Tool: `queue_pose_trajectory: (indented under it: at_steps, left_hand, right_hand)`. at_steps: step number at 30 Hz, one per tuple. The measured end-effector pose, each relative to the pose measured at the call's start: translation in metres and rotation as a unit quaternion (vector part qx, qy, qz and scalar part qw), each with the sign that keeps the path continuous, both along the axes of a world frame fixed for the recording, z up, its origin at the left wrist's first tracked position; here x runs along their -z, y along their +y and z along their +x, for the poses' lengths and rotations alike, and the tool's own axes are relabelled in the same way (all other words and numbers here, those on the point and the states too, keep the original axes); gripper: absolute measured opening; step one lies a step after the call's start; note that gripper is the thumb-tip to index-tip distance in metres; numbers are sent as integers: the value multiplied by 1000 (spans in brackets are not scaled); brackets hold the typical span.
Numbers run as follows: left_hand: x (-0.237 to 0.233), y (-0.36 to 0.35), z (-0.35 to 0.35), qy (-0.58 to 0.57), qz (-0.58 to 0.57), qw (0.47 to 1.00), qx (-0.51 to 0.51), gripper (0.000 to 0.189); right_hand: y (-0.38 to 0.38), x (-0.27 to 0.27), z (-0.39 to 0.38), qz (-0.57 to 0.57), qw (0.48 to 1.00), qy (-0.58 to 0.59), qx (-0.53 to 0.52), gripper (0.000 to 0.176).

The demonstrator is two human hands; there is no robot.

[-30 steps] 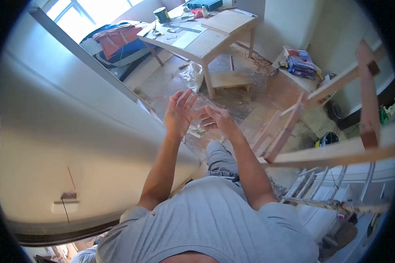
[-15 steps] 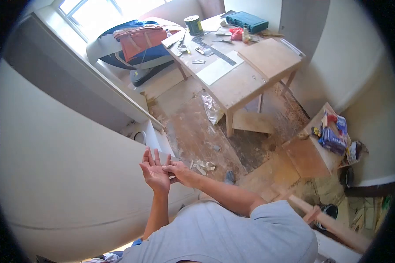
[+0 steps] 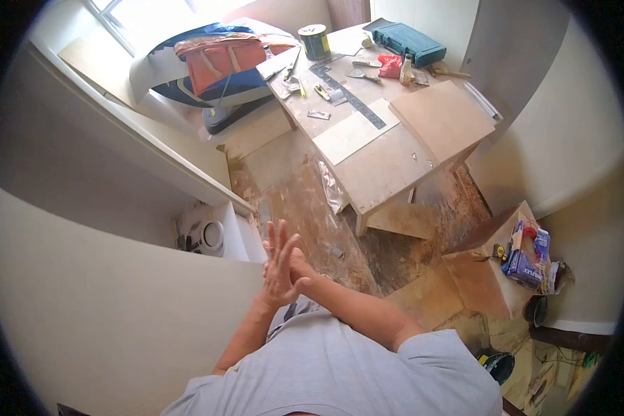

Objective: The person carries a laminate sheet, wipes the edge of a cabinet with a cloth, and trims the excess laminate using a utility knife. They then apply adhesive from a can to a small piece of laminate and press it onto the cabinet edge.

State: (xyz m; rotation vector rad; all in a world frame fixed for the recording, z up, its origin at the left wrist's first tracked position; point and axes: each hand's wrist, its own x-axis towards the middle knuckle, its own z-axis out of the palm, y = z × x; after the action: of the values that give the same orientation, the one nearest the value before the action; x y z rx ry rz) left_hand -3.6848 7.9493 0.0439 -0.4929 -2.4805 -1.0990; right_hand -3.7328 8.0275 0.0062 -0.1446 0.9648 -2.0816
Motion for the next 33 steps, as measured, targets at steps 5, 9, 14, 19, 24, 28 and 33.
queue_pose_trajectory:
  at_steps: [5, 9, 14, 19, 24, 28, 33]
  left_hand:
    - [37, -25, -74, -40, 3, 997, 62, 84]
    - [42, -76, -159, -44, 127, 987, 84, 63]
    - [33, -179, -253, -81, 183, 980, 4, 24]
    - [30, -274, -309, -171, 219, 954, -108, 25]
    - [50, -325, -341, -150, 248, 945, -152, 26]
    - [63, -347, -366, -202, 230, 931, -199, 21]
    - [89, -406, -413, -266, 210, 913, -226, 19]
  right_hand:
    - [-9, 56, -68, 56, 972, 229, 6, 36]
    - [-33, 94, -163, 170, 801, 563, 114, 36]
    - [-52, 67, -265, 187, 963, -65, 184, 21]
    - [-73, 85, -335, 237, 941, -78, 230, 21]
    - [-134, 83, -391, 252, 930, -59, 260, 21]
    - [-176, 102, -463, 304, 915, 15, 265, 22]
    - [-203, 162, -620, 470, 803, 247, 270, 29]
